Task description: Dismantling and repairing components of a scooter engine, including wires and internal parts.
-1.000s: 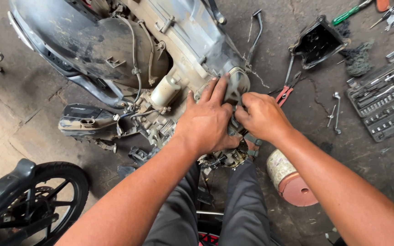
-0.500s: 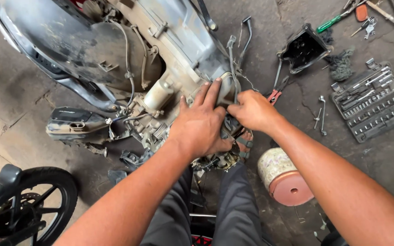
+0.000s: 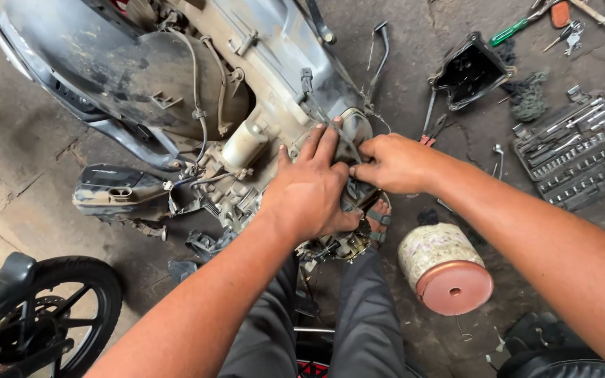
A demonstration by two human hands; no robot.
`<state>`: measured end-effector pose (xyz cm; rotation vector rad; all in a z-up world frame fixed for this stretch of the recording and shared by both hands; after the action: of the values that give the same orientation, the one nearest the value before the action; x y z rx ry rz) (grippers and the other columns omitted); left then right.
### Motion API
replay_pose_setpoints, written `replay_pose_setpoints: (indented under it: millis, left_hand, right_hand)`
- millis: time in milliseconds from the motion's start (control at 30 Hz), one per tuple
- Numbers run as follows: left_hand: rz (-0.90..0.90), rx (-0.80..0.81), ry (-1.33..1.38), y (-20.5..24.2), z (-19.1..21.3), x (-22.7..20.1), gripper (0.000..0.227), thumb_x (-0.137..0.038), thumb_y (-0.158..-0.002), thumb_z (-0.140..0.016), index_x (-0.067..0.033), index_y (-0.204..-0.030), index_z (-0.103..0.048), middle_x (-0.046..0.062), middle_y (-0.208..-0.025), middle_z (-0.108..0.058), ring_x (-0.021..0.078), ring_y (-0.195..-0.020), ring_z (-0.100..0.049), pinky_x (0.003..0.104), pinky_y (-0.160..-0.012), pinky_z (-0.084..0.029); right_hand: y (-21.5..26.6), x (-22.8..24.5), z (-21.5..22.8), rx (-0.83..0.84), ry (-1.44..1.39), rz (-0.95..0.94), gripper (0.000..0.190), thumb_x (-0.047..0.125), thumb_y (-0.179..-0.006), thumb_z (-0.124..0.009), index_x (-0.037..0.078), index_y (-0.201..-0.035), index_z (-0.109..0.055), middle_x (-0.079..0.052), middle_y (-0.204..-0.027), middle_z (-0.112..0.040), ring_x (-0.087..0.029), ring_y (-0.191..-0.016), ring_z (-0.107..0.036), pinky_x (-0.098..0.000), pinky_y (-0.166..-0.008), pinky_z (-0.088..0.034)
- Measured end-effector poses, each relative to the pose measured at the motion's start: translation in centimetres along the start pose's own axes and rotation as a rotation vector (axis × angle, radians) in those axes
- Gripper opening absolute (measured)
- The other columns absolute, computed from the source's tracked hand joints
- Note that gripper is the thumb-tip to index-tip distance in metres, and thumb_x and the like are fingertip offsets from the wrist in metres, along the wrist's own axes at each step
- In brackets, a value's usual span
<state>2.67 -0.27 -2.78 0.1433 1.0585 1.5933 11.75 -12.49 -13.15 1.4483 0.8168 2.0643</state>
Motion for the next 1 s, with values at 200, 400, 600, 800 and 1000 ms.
replay_pose_setpoints:
  millis: [200,400,600,800,1000]
  left_hand:
    - [0.003,-0.004,0.001,0.1,-0.2,0.0,0.076,-0.056,-0.061,-0.084,-0.0033,-0.114,-0.07,0.024,-0.158,-0.027,0.041,-0.15,-0.023,0.076,-0.106,-0.031]
    - [0.001,-0.016,0.009,-0.1,-0.2,0.1,0.073,-0.053,-0.06,-0.085,-0.0031,-0.113,-0.07,0.025,-0.161,-0.021,0.0409,-0.15,-0.022,0.076,-0.104,-0.032]
    - [0.019,0.018,0.016,-0.1,0.5,0.0,0.077,-0.055,-0.061,-0.086,-0.0031,-0.116,-0.07,0.023,-0.165,-0.017,0.0404,-0.15,-0.02,0.076,-0.104,-0.031]
    - [0.015,0.019,0.032,0.0,0.2,-0.2,0.075,-0.05,-0.059,-0.087,-0.0037,-0.114,-0.069,0.023,-0.163,-0.018,0.041,-0.15,-0.021,0.075,-0.105,-0.031]
    - [0.004,0.003,0.031,0.0,0.0,-0.1,0.074,-0.051,-0.06,-0.086,-0.0012,-0.113,-0.07,0.025,-0.165,-0.018,0.0425,-0.149,-0.023,0.075,-0.104,-0.033]
  right_hand:
    - [0.0,-0.9,-0.6,0.043,-0.103,-0.019,0.041,0.037,-0.085,-0.067,-0.003,-0.092,-0.072,-0.025,-0.081,-0.072,-0.038,-0.076,-0.073,-0.0493,-0.07,-0.054]
    - [-0.9,-1.8,-1.2,-0.017,-0.028,0.019,0.039,0.034,-0.085,-0.064,-0.005,-0.084,-0.071,-0.027,-0.079,-0.07,-0.041,-0.074,-0.071,-0.0509,-0.068,-0.053]
    - [-1.8,-1.7,-1.4,-0.043,0.036,-0.027,0.042,0.033,-0.083,-0.063,-0.009,-0.079,-0.069,-0.032,-0.081,-0.067,-0.046,-0.076,-0.069,-0.0526,-0.071,-0.053]
    - [-1.6,-1.0,-1.4,-0.004,0.086,-0.136,0.046,0.035,-0.084,-0.063,-0.01,-0.079,-0.07,-0.035,-0.083,-0.067,-0.048,-0.082,-0.069,-0.053,-0.077,-0.054]
    - [0.7,-1.3,-0.6,-0.038,-0.007,0.025,0.039,0.03,-0.091,-0.064,-0.008,-0.095,-0.071,-0.027,-0.086,-0.068,-0.039,-0.081,-0.067,-0.0472,-0.075,-0.053]
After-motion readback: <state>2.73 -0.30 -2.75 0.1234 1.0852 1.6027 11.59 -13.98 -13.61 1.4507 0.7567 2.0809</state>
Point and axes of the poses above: each hand's wrist, its own y-axis away from the middle knuckle, its own z-axis out of the back of the hand, x = y × z, the point moved 4 cm from there along -y, towards the middle knuckle
